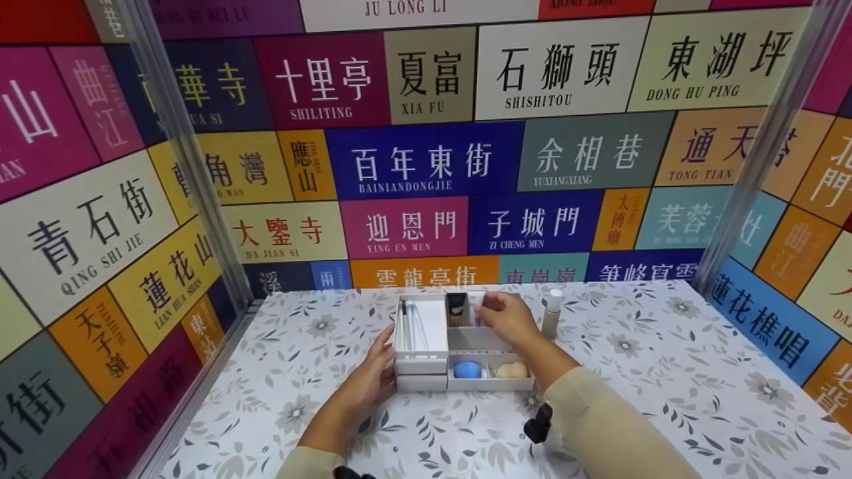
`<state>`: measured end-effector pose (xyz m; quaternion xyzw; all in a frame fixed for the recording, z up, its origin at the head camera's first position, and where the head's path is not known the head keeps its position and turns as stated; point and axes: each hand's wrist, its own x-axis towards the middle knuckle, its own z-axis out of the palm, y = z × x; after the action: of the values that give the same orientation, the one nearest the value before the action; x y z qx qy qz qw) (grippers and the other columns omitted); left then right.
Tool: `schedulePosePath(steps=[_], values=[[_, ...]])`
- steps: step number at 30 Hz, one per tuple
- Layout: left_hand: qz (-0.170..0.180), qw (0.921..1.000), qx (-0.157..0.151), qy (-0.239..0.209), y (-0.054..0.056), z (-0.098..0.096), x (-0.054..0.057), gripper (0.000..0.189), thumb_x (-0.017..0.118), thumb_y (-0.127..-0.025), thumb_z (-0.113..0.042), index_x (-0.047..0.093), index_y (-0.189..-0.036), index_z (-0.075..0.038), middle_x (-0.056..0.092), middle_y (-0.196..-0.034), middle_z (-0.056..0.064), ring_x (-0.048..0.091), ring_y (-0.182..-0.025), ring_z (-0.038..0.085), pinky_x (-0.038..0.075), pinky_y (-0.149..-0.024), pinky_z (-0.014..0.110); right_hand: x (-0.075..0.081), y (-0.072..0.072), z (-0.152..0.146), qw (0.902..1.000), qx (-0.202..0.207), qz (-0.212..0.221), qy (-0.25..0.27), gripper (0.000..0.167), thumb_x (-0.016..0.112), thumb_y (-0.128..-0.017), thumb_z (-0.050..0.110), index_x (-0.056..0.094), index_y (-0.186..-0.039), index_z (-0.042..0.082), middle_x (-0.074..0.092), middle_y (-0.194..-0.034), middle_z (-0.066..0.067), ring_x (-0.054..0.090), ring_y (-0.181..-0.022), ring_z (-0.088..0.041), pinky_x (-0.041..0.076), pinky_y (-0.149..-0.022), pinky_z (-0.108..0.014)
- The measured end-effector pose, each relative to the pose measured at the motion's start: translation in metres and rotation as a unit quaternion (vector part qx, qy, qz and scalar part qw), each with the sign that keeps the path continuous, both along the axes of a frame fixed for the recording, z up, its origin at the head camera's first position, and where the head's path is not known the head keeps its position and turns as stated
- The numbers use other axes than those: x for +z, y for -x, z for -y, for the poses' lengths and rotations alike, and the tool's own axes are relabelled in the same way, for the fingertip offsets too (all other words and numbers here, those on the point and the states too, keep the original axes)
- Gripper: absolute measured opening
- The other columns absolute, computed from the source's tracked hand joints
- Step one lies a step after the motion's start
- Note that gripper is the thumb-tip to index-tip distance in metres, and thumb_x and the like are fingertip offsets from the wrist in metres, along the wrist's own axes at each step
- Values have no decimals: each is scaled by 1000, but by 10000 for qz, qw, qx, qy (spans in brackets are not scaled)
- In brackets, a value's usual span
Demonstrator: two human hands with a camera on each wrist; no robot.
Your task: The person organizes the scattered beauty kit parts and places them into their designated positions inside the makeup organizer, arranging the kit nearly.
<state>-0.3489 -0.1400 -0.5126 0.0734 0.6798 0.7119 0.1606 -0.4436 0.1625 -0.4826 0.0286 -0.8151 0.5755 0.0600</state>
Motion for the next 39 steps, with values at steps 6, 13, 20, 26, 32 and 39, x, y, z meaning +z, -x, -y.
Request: schedulePosePath(steps=[6, 13, 20, 26, 32, 39], values=[[54, 10000, 43, 26, 0, -1, 1, 60, 38, -114, -46, 16, -170, -47, 9, -182, 13, 26, -163, 49, 27, -132, 61, 2, -1, 0, 9998, 77, 146, 60, 40, 74, -101, 17, 68, -139, 5, 72, -137, -16, 70, -124, -29, 62, -102, -40], [115, 9998, 84, 135, 0, 0, 3, 58, 39, -114, -48, 19, -168, -51, 10, -182, 10, 27, -163, 48, 27, -132, 62, 6, -8, -5, 9997, 4, 52, 249, 41, 75, -100, 17, 68, -139, 6, 72, -136, -17, 70, -122, -28, 63, -99, -34], [125, 9999, 58, 40, 1, 0, 2, 59, 39, -114, -47, 18, -169, -50, 9, -182, 10, 25, -164, 48, 27, -132, 61, 12, -16, -21, 9988, -99, -145, 468, 38, 73, -101, 14, 68, -137, 2, 73, -128, -18, 71, -108, -19, 64, -89, -30], [94, 9999, 41, 47, 1, 0, 1, 58, 39, -114, -48, 18, -168, -52, 10, -182, 8, 24, -164, 47, 26, -133, 61, 17, -28, -43, 9993, -187, 88, 319, 41, 68, -106, 23, 64, -143, 7, 69, -134, -14, 70, -118, -23, 63, -99, -32], [5, 9999, -37, -142, 1, -1, 0, 61, 36, -115, -40, 12, -171, -43, 5, -181, 15, 22, -164, 50, 25, -133, 60, 15, -35, -65, 9987, -388, 230, 257, 42, 68, -106, 30, 64, -144, 12, 67, -136, -14, 70, -119, -32, 62, -98, -37], [67, 9999, 40, -76, 1, 0, 0, 60, 37, -115, -42, 15, -171, -46, 8, -182, 13, 25, -163, 48, 26, -133, 60, 10, -35, -90, 9978, -533, 300, 261, 46, 69, -106, 34, 63, -145, 12, 68, -136, -12, 70, -116, -21, 63, -93, -29]])
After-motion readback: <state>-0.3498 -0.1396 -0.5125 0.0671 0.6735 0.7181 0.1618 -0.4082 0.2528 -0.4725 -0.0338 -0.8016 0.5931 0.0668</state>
